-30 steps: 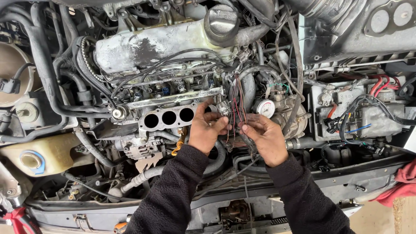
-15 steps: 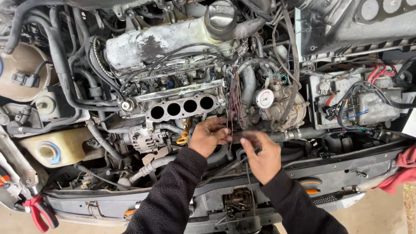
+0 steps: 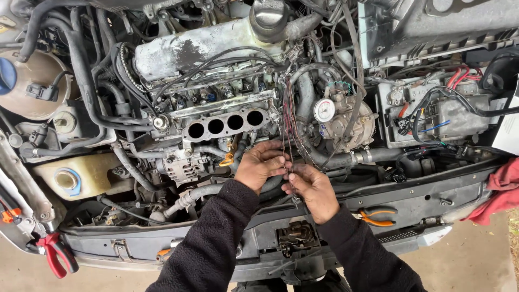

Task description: The person works at the open engine bay of a car, handling a bundle of wires. They strip insulation from wire ends with a utility knife, cut a cable with pliers, and crimp a connector onto a wire using a red crimping tool.

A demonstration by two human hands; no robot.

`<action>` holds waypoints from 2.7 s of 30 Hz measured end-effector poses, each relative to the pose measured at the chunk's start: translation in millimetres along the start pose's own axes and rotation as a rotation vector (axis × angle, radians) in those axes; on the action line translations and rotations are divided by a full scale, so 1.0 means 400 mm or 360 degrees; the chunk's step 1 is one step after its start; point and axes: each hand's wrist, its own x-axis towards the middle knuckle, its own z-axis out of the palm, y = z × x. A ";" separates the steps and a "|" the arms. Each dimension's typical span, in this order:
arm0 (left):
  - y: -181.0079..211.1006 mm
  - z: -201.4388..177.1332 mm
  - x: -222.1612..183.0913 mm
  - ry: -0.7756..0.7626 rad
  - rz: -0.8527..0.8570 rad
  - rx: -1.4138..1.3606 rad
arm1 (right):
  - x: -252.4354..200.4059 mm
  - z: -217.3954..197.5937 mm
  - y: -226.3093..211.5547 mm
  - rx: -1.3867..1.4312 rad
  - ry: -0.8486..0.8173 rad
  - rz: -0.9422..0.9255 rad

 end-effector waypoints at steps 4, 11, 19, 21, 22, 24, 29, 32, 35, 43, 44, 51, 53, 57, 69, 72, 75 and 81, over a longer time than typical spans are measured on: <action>-0.023 -0.008 0.010 0.0052 -0.0053 0.0047 | 0.003 -0.019 -0.006 -0.0075 -0.0003 -0.0012; -0.042 -0.016 0.018 -0.0018 -0.0223 -0.0065 | 0.026 -0.052 0.024 -0.0019 0.0018 -0.0047; -0.031 -0.026 0.019 -0.0036 -0.0305 0.0099 | 0.020 -0.052 0.008 -0.0064 0.0076 -0.0028; -0.034 -0.029 0.017 -0.0094 -0.0314 0.0045 | 0.018 -0.057 0.013 -0.0050 0.0051 -0.0042; -0.029 -0.027 0.016 -0.0096 -0.0313 0.0048 | 0.020 -0.061 0.017 -0.0048 0.0052 -0.0044; -0.024 -0.023 0.013 -0.0065 -0.0288 -0.0007 | 0.020 -0.071 0.028 -0.0051 -0.0011 -0.0121; -0.024 -0.008 0.016 -0.0055 -0.0279 0.0167 | 0.012 -0.056 0.010 -0.0117 0.0078 -0.0047; -0.031 -0.004 0.027 -0.0108 -0.0218 0.0266 | 0.011 -0.051 0.009 -0.0115 0.0052 -0.0058; -0.030 -0.002 0.033 -0.0174 -0.0236 0.0172 | 0.013 -0.053 0.011 -0.0096 0.0028 -0.0065; -0.069 -0.030 0.049 -0.0179 -0.0222 -0.0064 | 0.009 -0.061 -0.003 -0.0107 0.0048 -0.0043; -0.073 -0.035 0.050 -0.0173 -0.0215 -0.0016 | 0.007 -0.064 -0.005 -0.0113 0.0032 -0.0045; 0.011 -0.023 0.045 -0.0168 0.0002 0.0801 | 0.025 -0.111 0.005 -0.0260 -0.0050 -0.0105; 0.036 -0.022 0.055 -0.0214 0.0015 0.0944 | 0.031 -0.116 -0.003 -0.0252 -0.0065 -0.0097; 0.091 -0.015 0.062 -0.0364 0.0053 0.1318 | 0.026 -0.108 -0.042 -0.0333 -0.0104 -0.0036; -0.012 -0.054 -0.003 0.0104 0.1145 0.1778 | 0.049 -0.082 -0.015 -0.0244 -0.0162 -0.0066; -0.047 -0.047 -0.146 0.0557 0.1007 0.1461 | 0.043 -0.061 -0.016 -0.0149 -0.0003 -0.0016; -0.012 -0.084 -0.360 0.0779 0.1075 0.1555 | 0.020 -0.028 -0.031 -0.0273 0.0290 -0.0164; 0.061 -0.677 -0.677 0.2355 0.0861 0.1787 | 0.065 -0.093 0.018 -0.0274 0.0378 -0.0247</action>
